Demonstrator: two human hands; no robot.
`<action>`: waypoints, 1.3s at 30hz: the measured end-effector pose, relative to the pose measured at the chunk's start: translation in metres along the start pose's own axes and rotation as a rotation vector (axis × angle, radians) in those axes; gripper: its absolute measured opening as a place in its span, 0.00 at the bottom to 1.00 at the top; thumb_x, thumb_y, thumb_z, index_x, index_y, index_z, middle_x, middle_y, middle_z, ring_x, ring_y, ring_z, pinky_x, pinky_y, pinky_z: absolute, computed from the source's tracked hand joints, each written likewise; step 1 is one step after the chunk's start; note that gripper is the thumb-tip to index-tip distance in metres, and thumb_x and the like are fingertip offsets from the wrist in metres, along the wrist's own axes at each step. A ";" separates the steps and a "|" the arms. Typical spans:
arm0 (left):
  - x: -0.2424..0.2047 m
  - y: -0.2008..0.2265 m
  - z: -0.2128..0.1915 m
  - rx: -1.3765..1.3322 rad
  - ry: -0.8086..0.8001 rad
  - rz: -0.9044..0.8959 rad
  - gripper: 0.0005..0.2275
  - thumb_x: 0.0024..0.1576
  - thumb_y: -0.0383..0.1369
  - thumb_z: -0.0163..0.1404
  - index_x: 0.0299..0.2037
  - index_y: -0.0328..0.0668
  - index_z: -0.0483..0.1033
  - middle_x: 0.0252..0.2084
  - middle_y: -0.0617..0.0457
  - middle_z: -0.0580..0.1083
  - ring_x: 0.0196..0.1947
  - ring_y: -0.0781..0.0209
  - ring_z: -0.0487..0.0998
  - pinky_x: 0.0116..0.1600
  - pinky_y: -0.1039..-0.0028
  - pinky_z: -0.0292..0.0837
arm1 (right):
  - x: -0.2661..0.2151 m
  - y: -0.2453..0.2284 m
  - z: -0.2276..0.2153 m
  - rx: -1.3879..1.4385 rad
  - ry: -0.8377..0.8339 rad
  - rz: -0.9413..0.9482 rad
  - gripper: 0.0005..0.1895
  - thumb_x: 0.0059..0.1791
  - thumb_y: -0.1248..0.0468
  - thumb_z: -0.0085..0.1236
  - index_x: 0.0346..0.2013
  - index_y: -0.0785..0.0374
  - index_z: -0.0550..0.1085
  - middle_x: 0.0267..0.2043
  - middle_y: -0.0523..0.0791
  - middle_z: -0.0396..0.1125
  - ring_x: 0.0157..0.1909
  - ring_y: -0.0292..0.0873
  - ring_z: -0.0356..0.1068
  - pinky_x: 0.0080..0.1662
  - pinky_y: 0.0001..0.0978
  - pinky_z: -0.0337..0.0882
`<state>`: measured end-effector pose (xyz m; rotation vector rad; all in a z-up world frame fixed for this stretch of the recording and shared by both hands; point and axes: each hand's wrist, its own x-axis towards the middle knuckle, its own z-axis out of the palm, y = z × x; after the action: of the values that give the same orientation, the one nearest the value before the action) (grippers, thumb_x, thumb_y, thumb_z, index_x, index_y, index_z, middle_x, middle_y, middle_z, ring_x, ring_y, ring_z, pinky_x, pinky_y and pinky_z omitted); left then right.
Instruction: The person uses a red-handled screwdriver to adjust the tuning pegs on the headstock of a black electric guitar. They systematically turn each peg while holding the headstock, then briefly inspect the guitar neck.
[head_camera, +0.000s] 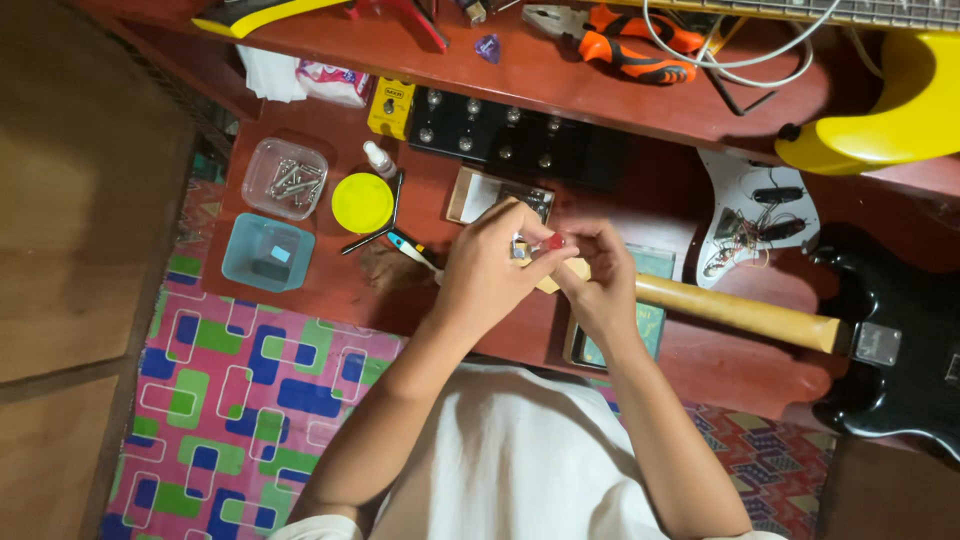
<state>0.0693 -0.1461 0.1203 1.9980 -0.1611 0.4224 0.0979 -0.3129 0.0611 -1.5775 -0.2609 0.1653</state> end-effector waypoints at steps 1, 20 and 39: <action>-0.002 0.005 0.001 -0.015 0.035 -0.019 0.11 0.49 0.31 0.66 0.38 0.46 0.77 0.33 0.54 0.74 0.36 0.53 0.81 0.43 0.65 0.77 | 0.001 0.014 -0.003 0.017 0.016 -0.009 0.22 0.44 0.77 0.68 0.51 0.67 0.73 0.38 0.47 0.75 0.41 0.34 0.71 0.46 0.29 0.74; -0.004 0.007 0.012 -0.007 0.095 0.004 0.08 0.51 0.30 0.64 0.36 0.43 0.77 0.36 0.51 0.75 0.38 0.48 0.81 0.42 0.64 0.78 | 0.011 -0.032 -0.015 -0.024 -0.154 -0.068 0.18 0.48 0.73 0.66 0.52 0.61 0.77 0.37 0.44 0.73 0.39 0.35 0.68 0.47 0.32 0.72; 0.023 0.024 -0.017 -0.086 -0.193 0.003 0.10 0.51 0.29 0.63 0.42 0.49 0.81 0.32 0.53 0.78 0.36 0.54 0.82 0.44 0.67 0.78 | 0.001 0.003 -0.001 -0.096 0.123 -0.159 0.14 0.43 0.76 0.70 0.42 0.66 0.79 0.43 0.48 0.74 0.44 0.41 0.71 0.52 0.38 0.71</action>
<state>0.0800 -0.1407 0.1557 1.9520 -0.2975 0.2202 0.0991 -0.3138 0.0584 -1.6475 -0.2997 -0.0685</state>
